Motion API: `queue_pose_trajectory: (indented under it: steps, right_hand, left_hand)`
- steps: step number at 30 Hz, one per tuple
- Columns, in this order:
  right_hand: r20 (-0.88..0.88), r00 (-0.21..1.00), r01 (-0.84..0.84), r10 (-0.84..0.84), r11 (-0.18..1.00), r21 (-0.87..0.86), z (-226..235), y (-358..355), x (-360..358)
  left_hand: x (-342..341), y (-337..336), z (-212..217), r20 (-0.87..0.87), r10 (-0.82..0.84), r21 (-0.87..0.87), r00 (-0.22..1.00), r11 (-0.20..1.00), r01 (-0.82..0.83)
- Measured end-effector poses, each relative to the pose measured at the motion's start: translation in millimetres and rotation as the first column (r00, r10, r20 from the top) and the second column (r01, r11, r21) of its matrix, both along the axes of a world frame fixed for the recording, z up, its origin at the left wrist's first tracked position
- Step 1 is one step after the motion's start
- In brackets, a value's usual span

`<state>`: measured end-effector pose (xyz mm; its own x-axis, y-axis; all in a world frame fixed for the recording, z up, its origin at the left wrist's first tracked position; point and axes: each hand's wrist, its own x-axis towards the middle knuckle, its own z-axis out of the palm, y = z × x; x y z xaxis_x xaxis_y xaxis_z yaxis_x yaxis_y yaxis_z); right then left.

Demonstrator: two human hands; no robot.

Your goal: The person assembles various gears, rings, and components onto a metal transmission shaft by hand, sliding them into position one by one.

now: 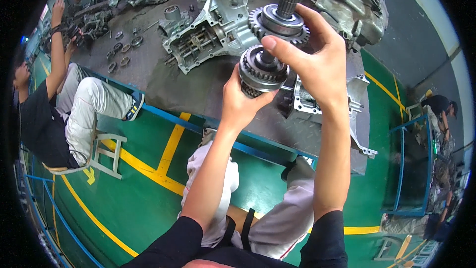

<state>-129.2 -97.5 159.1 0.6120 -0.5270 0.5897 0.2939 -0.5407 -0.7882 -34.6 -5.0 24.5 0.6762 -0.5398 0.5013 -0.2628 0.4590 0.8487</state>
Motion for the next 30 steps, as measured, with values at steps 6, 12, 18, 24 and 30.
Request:
queue_pose_trajectory:
  steps: [6,12,18,24,30]
  right_hand:
    - [-0.054,0.998,0.038,-0.044,0.995,-0.095,7.9,2.3,-5.5]
    - [-0.082,0.996,0.022,-0.034,0.991,-0.135,4.3,3.1,-7.3]
    - [-0.096,0.994,-0.054,0.056,0.998,0.019,0.2,0.3,-3.0]
    - [-0.094,0.995,0.042,-0.038,0.998,0.039,-2.2,2.8,-0.9]
    - [-0.055,0.970,0.229,-0.235,0.968,-0.100,-14.3,-2.1,7.7]
  left_hand:
    - [0.3,2.4,-0.9,-0.021,-0.067,-0.018,0.998,0.998,0.066]
    - [-0.6,4.6,-1.9,-0.055,-0.061,-0.020,0.997,0.998,0.060]
    - [0.2,2.3,-0.7,-0.001,-0.007,-0.037,1.000,0.999,0.007]
    - [3.6,-2.0,-1.9,-0.027,0.006,-0.032,1.000,0.999,-0.007]
    - [10.0,1.8,-7.5,0.081,0.093,-0.060,0.992,0.994,-0.088]
